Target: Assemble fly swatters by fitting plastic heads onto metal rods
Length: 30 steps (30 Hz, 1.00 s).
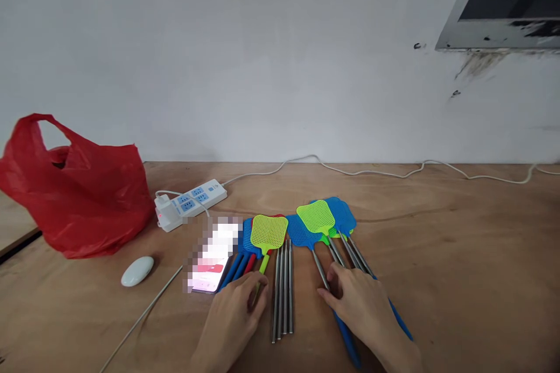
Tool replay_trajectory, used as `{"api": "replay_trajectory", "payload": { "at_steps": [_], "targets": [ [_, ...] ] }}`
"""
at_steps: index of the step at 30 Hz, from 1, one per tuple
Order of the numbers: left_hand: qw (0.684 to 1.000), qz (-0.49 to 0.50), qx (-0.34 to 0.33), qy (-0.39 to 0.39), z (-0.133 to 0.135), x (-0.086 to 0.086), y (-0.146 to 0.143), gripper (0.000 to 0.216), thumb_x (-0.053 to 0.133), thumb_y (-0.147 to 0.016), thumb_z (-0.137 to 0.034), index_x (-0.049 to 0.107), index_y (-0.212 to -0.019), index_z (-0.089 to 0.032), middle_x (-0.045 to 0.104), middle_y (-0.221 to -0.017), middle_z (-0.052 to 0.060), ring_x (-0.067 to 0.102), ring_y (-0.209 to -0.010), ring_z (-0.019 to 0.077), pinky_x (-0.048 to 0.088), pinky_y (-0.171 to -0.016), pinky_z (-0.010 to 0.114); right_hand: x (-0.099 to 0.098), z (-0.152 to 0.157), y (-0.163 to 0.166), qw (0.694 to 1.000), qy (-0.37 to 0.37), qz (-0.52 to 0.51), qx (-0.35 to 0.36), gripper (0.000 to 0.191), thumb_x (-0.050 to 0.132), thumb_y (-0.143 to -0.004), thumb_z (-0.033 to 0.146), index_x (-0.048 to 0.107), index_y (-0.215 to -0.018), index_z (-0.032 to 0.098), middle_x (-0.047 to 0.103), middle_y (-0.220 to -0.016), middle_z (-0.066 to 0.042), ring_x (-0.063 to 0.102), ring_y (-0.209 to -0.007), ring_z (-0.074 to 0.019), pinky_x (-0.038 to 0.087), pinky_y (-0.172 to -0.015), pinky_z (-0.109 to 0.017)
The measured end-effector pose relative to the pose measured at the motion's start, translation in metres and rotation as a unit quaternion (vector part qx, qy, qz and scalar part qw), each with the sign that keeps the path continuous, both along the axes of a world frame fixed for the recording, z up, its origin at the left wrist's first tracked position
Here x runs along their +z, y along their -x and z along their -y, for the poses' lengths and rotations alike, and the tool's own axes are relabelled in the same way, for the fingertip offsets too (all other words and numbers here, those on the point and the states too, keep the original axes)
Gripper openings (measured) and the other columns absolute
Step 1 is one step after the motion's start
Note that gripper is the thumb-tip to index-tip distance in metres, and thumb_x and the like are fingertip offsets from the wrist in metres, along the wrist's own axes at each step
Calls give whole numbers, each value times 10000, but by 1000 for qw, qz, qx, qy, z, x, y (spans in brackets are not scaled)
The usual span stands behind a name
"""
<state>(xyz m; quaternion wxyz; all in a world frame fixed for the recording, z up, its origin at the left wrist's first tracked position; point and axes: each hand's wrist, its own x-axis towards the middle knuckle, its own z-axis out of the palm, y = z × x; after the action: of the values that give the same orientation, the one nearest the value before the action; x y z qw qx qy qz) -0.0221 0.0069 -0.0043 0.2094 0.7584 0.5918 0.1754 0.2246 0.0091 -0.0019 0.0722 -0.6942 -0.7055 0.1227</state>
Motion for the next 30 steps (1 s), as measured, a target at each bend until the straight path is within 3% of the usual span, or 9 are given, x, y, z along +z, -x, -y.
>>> {"api": "replay_trajectory", "payload": {
  "at_steps": [5, 12, 17, 21, 26, 30],
  "targets": [
    [998, 32, 15, -48, -5, 4, 14, 336, 358, -1002, -414, 573, -817, -232, 635, -690, 10, 555, -572, 196, 309, -546, 273, 0, -1, 5, 1000, -6, 9, -17, 104, 618, -809, 226, 614, -706, 215, 730, -705, -69, 684, -696, -277, 200, -533, -302],
    [998, 42, -10, -53, -3, 4, 11, 352, 305, -1021, -375, 490, -756, -233, 620, -680, 18, 586, -602, 203, 309, -561, 278, 12, 4, 5, 992, -29, -122, -21, 195, 567, -736, 207, 424, -605, 233, 592, -570, 10, 555, -568, -181, 242, -543, -292],
    [998, 39, -13, -48, -2, 5, 11, 324, 310, -988, -349, 415, -702, -238, 563, -631, 3, 543, -546, 188, 304, -537, 267, 13, 13, 3, 982, -27, -189, 1, 193, 538, -737, 200, 401, -608, 239, 506, -535, 39, 505, -548, -159, 266, -535, -276],
    [997, 36, -2, -66, -4, 1, 12, 302, 310, -980, -337, 417, -715, -240, 556, -621, -3, 539, -539, 185, 297, -532, 262, 12, 17, -5, 960, -23, -280, 8, 183, 511, -758, 200, 397, -621, 243, 450, -513, 59, 463, -498, -134, 280, -503, -259],
    [997, 33, -4, -76, -4, -1, 12, 303, 291, -990, -328, 398, -719, -241, 554, -624, -5, 532, -549, 187, 290, -541, 268, 19, 11, -11, 922, -52, -382, -36, 149, 522, -713, 256, 396, -633, 252, 368, -498, 81, 395, -463, -120, 267, -468, -246],
    [997, 45, -8, -61, -3, 0, 12, 316, 277, -1004, -321, 403, -725, -242, 553, -639, -9, 529, -563, 189, 292, -552, 276, 22, 4, -11, 887, -85, -445, -88, 123, 540, -693, 288, 458, -779, 255, 436, -512, 93, 380, -444, -120, 282, -462, -243]
  ]
}}
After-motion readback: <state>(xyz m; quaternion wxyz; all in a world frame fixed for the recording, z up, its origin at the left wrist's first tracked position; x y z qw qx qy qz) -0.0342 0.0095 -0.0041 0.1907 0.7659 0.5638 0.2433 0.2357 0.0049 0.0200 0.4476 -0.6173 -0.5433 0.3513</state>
